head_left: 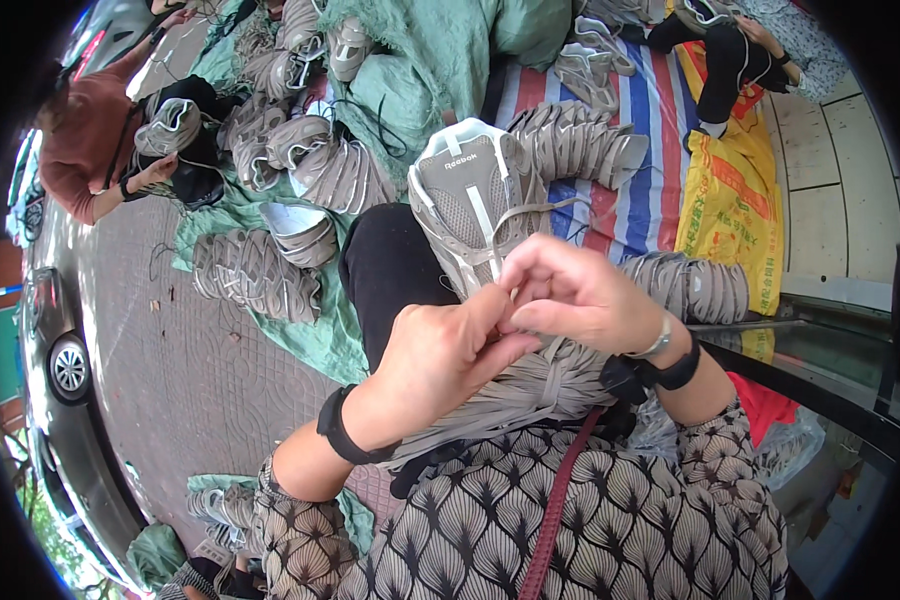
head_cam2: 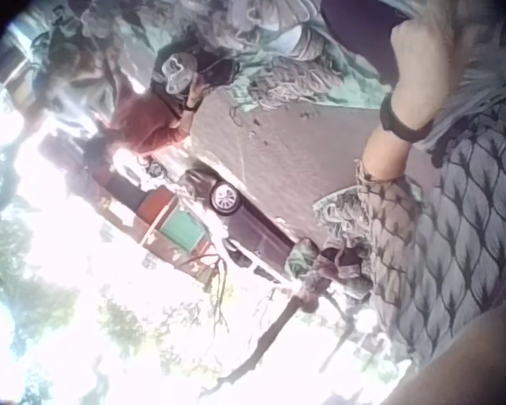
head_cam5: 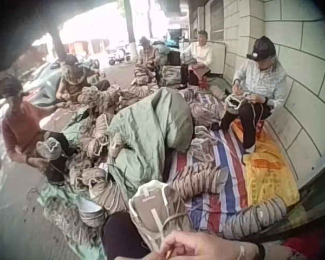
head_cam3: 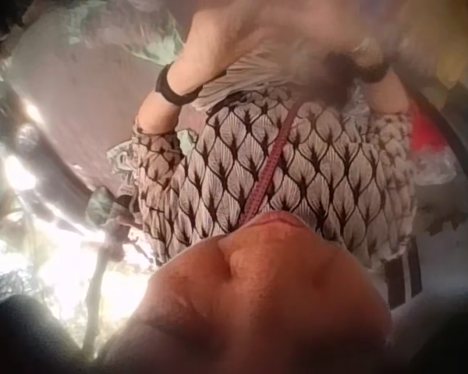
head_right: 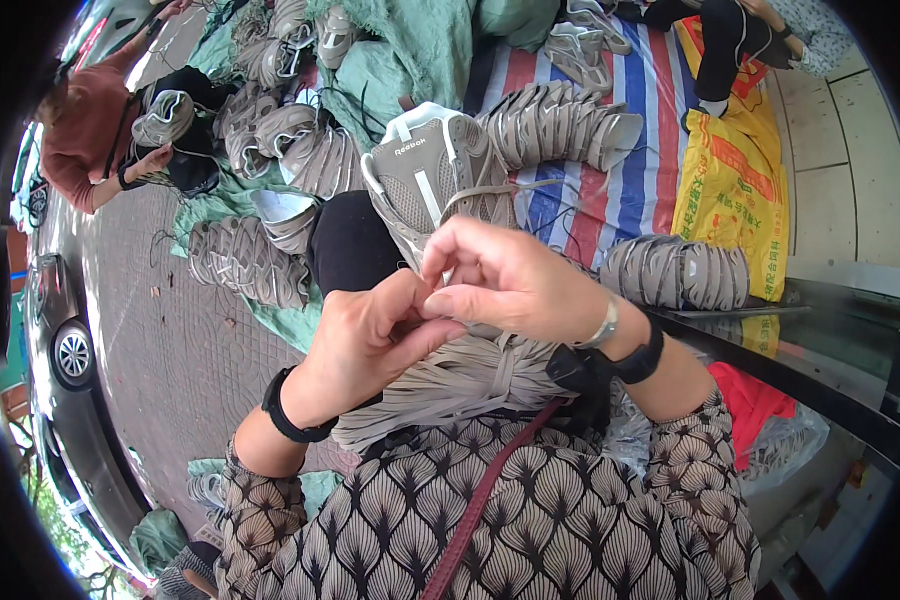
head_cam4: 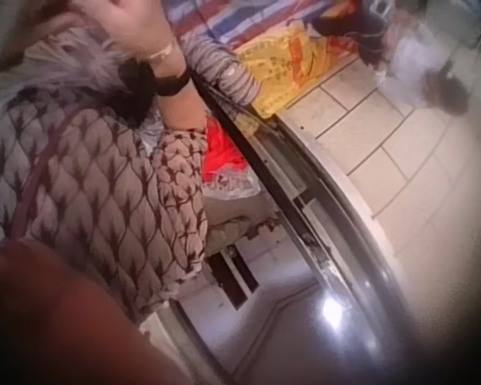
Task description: The person sits on a tarp outdoors and laces a beige Reebok sneaker using a long, continuous shoelace. They repeatedly thread the lace through the eyelets, pull it tight, and adjust the tension. Other people are visible in the background performing similar tasks.
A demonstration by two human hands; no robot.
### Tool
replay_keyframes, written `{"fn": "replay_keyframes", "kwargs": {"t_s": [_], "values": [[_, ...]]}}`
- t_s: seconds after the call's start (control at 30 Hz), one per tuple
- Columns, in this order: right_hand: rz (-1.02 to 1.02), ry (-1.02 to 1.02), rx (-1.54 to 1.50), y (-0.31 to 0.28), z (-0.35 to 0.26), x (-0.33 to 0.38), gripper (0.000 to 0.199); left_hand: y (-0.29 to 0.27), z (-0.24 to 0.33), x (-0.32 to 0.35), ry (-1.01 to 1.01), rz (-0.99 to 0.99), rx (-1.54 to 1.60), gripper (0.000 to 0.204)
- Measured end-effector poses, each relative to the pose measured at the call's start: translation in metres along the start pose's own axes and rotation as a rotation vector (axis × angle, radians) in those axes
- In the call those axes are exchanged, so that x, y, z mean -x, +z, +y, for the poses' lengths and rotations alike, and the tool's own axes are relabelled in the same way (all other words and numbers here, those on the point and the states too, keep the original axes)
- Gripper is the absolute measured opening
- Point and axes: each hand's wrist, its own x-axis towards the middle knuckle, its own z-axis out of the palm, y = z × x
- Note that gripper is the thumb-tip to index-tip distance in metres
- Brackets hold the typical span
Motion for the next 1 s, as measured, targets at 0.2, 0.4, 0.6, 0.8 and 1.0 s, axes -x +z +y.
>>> {"fn": "replay_keyframes", "kwargs": {"t_s": [0.2,0.4,0.6,0.8,1.0], "values": [[-0.121,0.179,0.000,-0.012,0.022,-0.003,0.013,0.002,-0.015,0.003,0.133,-0.068,-0.150,0.029],[0.461,-0.037,0.740,-0.018,0.034,-0.018,0.012,-0.008,-0.086,-0.025,0.130,0.162,-0.454,0.043],[0.510,-0.409,1.042,-0.023,0.060,-0.026,0.011,0.000,-0.080,-0.022,0.079,0.077,-0.542,0.046],[0.466,-0.352,0.965,-0.024,0.056,-0.027,0.008,-0.008,-0.091,-0.018,0.198,0.117,-0.609,0.038],[0.456,-0.290,0.948,-0.017,0.052,-0.035,0.006,-0.023,-0.088,-0.040,0.193,-0.057,-0.756,0.021]]}}
